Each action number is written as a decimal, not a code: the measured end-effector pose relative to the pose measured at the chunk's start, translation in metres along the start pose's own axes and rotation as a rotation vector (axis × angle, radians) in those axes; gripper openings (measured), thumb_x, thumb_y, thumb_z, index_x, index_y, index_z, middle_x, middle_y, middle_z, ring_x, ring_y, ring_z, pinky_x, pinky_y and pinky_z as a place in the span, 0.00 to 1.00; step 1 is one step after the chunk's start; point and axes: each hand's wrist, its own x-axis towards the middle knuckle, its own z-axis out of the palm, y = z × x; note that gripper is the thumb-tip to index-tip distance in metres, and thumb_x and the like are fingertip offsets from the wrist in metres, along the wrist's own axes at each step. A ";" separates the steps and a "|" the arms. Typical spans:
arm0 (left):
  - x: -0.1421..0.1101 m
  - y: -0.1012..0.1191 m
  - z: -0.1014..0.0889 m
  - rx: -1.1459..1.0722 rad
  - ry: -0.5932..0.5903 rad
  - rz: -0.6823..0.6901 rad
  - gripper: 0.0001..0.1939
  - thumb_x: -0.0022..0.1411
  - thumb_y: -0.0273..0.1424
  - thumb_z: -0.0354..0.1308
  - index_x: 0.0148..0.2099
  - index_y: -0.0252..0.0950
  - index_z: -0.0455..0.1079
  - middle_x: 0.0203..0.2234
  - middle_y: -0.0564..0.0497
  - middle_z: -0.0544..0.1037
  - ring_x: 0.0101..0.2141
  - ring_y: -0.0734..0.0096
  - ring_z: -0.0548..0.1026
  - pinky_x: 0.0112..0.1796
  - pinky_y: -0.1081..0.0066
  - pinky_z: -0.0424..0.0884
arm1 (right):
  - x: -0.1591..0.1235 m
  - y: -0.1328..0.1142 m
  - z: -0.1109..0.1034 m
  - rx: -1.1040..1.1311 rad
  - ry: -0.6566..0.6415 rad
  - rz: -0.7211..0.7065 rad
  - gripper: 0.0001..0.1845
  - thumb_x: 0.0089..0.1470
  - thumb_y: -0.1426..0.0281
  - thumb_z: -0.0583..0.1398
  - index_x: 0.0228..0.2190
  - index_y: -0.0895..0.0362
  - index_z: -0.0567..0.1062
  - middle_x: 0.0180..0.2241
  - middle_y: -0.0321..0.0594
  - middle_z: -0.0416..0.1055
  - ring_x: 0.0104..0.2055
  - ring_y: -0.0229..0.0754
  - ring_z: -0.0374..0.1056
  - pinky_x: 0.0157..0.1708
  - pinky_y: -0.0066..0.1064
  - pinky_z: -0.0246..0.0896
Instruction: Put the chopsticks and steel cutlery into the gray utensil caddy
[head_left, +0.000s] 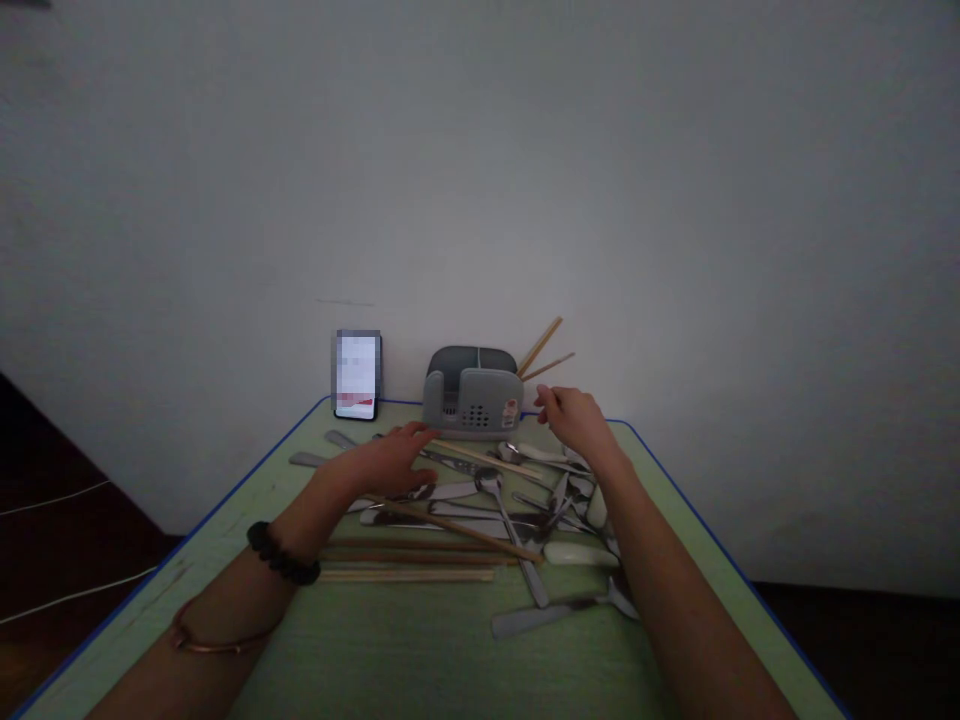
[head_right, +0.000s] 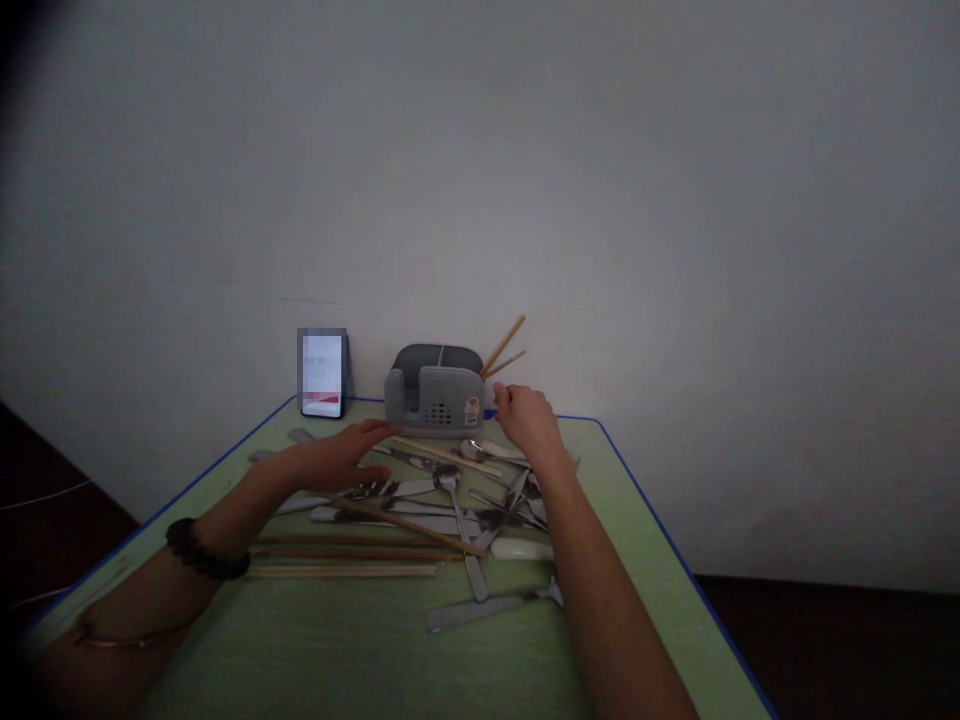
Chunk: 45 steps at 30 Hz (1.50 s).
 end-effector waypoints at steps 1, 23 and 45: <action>-0.001 0.002 -0.001 -0.006 -0.037 0.008 0.31 0.59 0.38 0.52 0.63 0.35 0.52 0.61 0.40 0.56 0.58 0.54 0.60 0.55 0.60 0.58 | -0.006 -0.001 -0.002 -0.020 -0.063 -0.028 0.23 0.63 0.65 0.44 0.35 0.62 0.76 0.33 0.48 0.77 0.33 0.41 0.72 0.34 0.29 0.59; 0.000 0.022 0.001 0.069 -0.346 0.029 0.07 0.46 0.24 0.57 0.30 0.34 0.74 0.24 0.51 0.76 0.27 0.68 0.70 0.25 0.74 0.60 | -0.051 -0.057 0.041 -0.257 -0.778 -0.429 0.15 0.44 0.67 0.61 0.37 0.56 0.77 0.37 0.44 0.76 0.34 0.44 0.71 0.25 0.27 0.57; -0.021 0.020 -0.048 -0.091 0.197 0.194 0.20 0.65 0.43 0.42 0.36 0.35 0.70 0.23 0.53 0.72 0.24 0.74 0.66 0.26 0.75 0.58 | -0.037 -0.016 -0.057 0.238 -0.420 -0.484 0.19 0.56 0.58 0.53 0.35 0.59 0.75 0.20 0.33 0.63 0.22 0.33 0.55 0.24 0.25 0.49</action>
